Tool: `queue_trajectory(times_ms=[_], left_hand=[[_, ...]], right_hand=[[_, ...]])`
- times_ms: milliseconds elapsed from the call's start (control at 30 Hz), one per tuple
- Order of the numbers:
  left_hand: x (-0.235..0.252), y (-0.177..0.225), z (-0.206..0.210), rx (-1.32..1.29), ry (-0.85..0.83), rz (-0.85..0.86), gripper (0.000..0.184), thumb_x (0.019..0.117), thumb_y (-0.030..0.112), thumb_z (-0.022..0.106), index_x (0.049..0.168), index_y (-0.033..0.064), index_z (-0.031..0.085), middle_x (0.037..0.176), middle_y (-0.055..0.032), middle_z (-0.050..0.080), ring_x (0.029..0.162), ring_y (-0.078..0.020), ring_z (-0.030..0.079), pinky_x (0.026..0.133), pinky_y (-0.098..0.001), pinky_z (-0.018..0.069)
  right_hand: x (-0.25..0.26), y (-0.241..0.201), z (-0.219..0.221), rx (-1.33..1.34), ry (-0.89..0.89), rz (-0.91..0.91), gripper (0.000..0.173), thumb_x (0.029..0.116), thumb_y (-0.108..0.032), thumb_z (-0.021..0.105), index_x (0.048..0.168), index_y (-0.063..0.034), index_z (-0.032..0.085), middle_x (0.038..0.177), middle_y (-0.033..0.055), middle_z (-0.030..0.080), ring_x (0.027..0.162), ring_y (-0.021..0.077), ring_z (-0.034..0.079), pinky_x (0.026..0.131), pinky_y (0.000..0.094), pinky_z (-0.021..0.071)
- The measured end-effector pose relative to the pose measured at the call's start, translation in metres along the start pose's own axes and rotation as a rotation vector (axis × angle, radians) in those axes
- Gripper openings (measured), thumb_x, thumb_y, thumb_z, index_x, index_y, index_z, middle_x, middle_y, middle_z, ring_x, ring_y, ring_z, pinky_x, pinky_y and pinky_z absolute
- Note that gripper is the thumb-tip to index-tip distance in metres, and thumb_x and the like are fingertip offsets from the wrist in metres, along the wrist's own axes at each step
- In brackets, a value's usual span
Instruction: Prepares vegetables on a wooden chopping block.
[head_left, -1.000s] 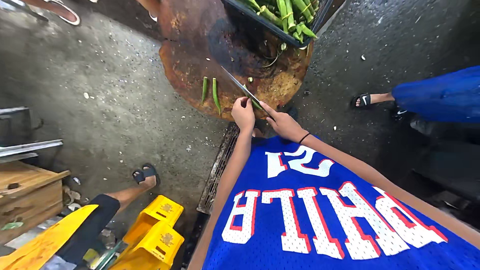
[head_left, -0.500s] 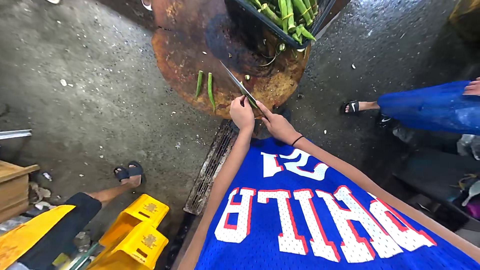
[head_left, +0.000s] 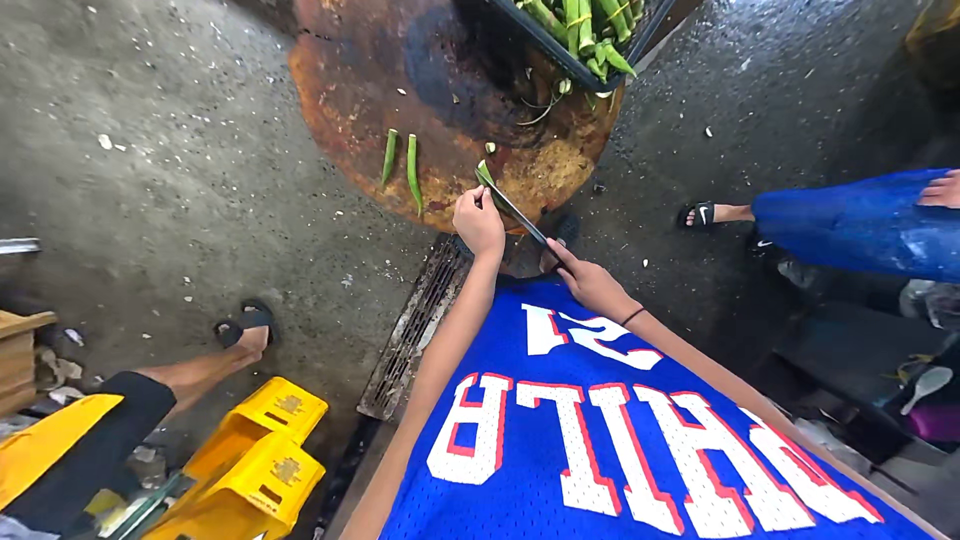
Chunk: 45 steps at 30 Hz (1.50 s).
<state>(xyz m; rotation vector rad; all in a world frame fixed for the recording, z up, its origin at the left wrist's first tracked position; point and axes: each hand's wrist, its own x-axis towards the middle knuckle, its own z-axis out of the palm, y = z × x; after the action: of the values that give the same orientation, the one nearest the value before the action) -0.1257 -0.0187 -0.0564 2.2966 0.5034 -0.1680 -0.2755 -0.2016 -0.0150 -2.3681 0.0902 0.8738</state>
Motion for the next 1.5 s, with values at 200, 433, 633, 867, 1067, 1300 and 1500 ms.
queue_trajectory(times_ms=[200,433,633,867,1067,1300,1500], left_hand=[[0.002,0.000,-0.002,-0.031,0.004,-0.038,0.024,0.1017,0.025,0.063,0.116,0.0114,0.075,0.115,-0.0047,0.075,0.109,-0.0148,0.069,0.101,-0.0362,0.0522],[0.002,-0.002,-0.004,-0.046,-0.018,-0.023,0.027,0.1041,0.028,0.059,0.119,0.0104,0.074,0.115,-0.0075,0.074,0.110,-0.0184,0.069,0.101,-0.0402,0.0517],[0.001,0.024,-0.003,0.209,-0.100,0.050,0.071,0.0975,0.055,0.063,0.154,0.0141,0.046,0.133,-0.0149,0.062,0.115,-0.0319,0.065,0.091,-0.0541,0.0565],[0.020,0.053,-0.004,0.383,-0.238,0.115,0.039,0.0995,0.029,0.062,0.137,0.0157,0.062,0.133,-0.0214,0.061,0.112,-0.0415,0.066,0.089,-0.0622,0.0562],[0.031,0.129,-0.018,0.147,-0.219,0.234,0.036,0.0962,0.024,0.064,0.128,0.0081,0.068,0.107,-0.0174,0.070,0.097,-0.0321,0.069,0.086,-0.0536,0.0571],[0.063,0.384,0.008,-0.141,-0.070,0.712,0.066,0.0987,0.037,0.064,0.151,0.0001,0.046,0.128,-0.0236,0.066,0.119,-0.0349,0.065,0.104,-0.0521,0.0509],[0.033,0.346,0.044,-0.257,-0.158,0.798,0.055,0.1043,0.025,0.055,0.153,0.0024,0.042,0.133,-0.0178,0.065,0.112,-0.0260,0.069,0.098,-0.0455,0.0574]], right_hand=[[-0.029,0.051,-0.016,-0.001,-0.093,-0.010,0.055,0.1109,-0.034,0.040,0.162,-0.0458,0.023,0.111,0.0157,0.072,0.104,0.0360,0.070,0.093,0.0593,0.0543],[-0.058,0.084,-0.038,0.222,-0.013,-0.022,0.057,0.1095,-0.039,0.043,0.164,-0.0303,0.027,0.130,0.0160,0.068,0.114,0.0279,0.068,0.102,0.0508,0.0522],[-0.059,0.095,-0.047,0.223,0.150,0.046,0.058,0.1096,-0.041,0.043,0.164,-0.0319,0.025,0.118,0.0160,0.072,0.094,0.0268,0.072,0.088,0.0496,0.0572],[-0.070,0.107,-0.056,0.279,0.232,0.062,0.058,0.1092,-0.036,0.044,0.164,-0.0339,0.026,0.120,0.0143,0.071,0.099,0.0276,0.072,0.091,0.0523,0.0572],[-0.086,0.137,-0.058,0.332,0.264,0.140,0.058,0.1099,-0.039,0.042,0.164,-0.0409,0.020,0.112,0.0151,0.073,0.094,0.0303,0.072,0.090,0.0544,0.0561],[-0.106,0.149,-0.057,0.425,0.346,0.248,0.062,0.1090,-0.034,0.048,0.164,-0.0411,0.020,0.110,0.0187,0.073,0.092,0.0345,0.072,0.088,0.0580,0.0563],[-0.108,0.148,-0.039,0.445,0.361,0.302,0.063,0.1080,-0.034,0.050,0.163,-0.0423,0.021,0.112,0.0189,0.073,0.095,0.0370,0.072,0.089,0.0602,0.0557]])
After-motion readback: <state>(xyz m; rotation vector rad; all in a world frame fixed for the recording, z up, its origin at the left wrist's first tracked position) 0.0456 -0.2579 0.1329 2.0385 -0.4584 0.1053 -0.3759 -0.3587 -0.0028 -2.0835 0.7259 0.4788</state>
